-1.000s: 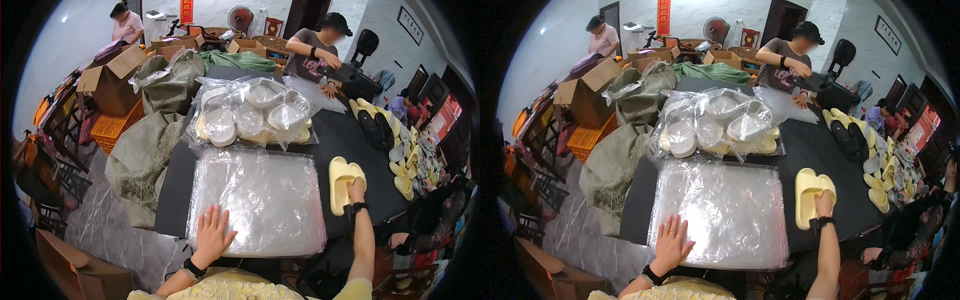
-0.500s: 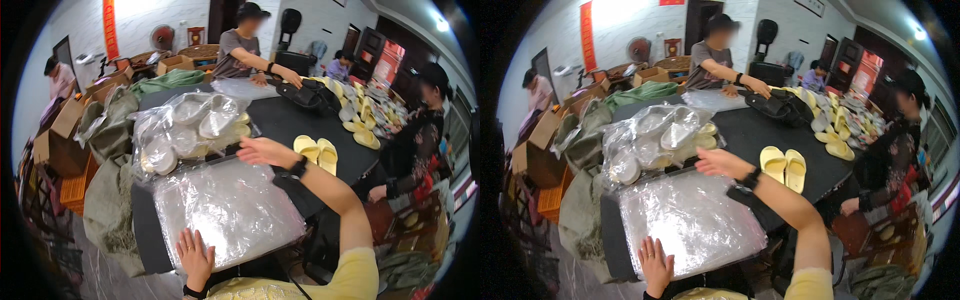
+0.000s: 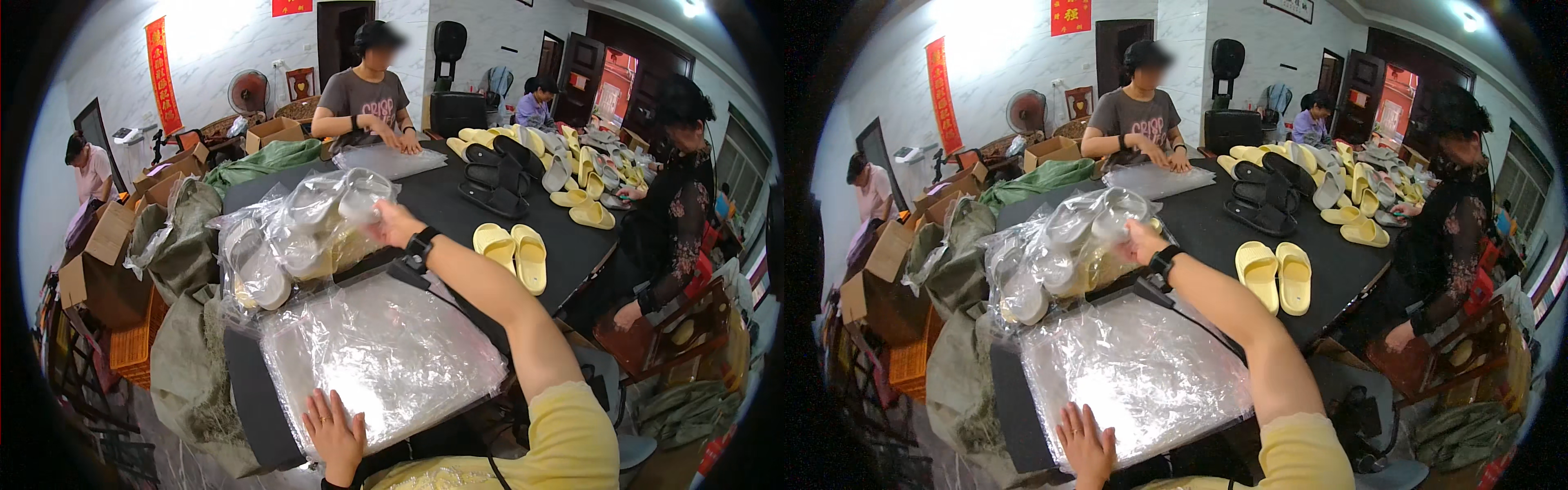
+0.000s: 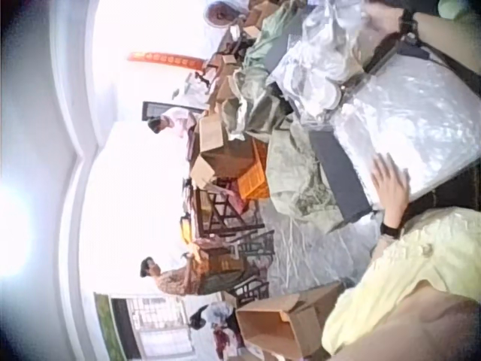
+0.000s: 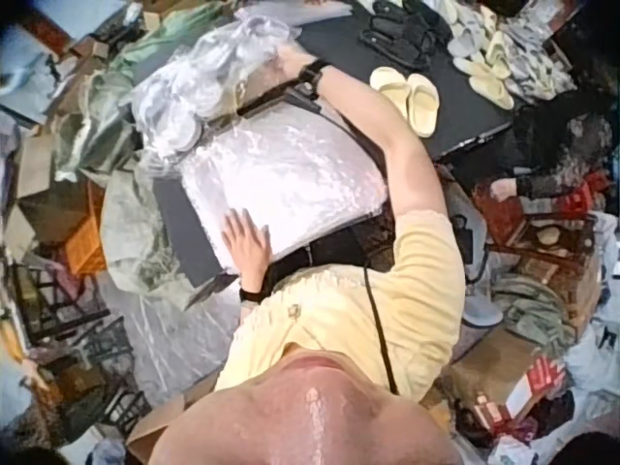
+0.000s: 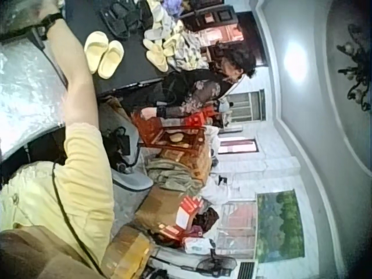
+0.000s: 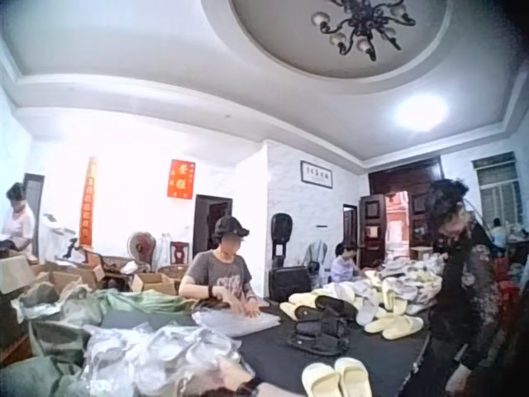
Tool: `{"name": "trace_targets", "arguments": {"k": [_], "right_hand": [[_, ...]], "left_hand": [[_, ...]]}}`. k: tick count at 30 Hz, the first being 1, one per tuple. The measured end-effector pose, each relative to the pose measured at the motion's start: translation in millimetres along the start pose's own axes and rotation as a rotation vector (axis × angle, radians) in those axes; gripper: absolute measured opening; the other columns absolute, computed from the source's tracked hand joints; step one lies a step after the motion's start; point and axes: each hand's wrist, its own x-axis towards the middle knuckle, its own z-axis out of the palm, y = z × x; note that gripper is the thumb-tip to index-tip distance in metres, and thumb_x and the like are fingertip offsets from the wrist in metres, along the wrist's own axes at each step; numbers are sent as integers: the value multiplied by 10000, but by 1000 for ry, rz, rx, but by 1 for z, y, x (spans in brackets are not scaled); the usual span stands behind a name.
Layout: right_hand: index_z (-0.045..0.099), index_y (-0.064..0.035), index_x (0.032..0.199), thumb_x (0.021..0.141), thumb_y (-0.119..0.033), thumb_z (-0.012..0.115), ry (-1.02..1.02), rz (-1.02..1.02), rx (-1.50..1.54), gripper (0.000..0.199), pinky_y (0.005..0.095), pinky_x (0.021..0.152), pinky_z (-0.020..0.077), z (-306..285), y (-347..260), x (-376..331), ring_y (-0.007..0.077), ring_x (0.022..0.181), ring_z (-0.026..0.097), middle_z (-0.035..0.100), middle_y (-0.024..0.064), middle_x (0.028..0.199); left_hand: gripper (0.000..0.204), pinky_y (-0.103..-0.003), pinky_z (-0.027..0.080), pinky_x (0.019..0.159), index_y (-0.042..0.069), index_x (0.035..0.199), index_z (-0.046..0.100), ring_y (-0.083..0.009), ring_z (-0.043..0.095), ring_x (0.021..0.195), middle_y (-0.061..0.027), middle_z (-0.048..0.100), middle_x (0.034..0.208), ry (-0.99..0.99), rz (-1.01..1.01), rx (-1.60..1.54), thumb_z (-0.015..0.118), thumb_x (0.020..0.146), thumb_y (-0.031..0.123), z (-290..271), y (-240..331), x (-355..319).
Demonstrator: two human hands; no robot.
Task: The recorder picks up pairs of sandals and packs them into plastic bags on a table in a manufacturing workspace.
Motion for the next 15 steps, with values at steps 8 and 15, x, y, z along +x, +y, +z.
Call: {"name": "trace_targets", "arguments": {"k": [8,15], "right_hand": [[523,-47,1042,831,-225,567,-103,-141,147,279,307,624,491,-44,-36,-119,211,737,583,589,85,913],[423,-90,1108,806,99,548,-430,-470,-328,377,192,637,409,-88,-33,-205,63,775,446,468,-22,940]], "left_hand": [[614,-537,146,1062,15,1339,389,-400,221,1334,-229,277,1429,-12,-1,-43,492,861,386,-6,3,4],[602,-522,169,1060,17,1327,393,-393,247,1321,-222,302,1415,23,20,-51,536,851,357,-10,4,8]]}}
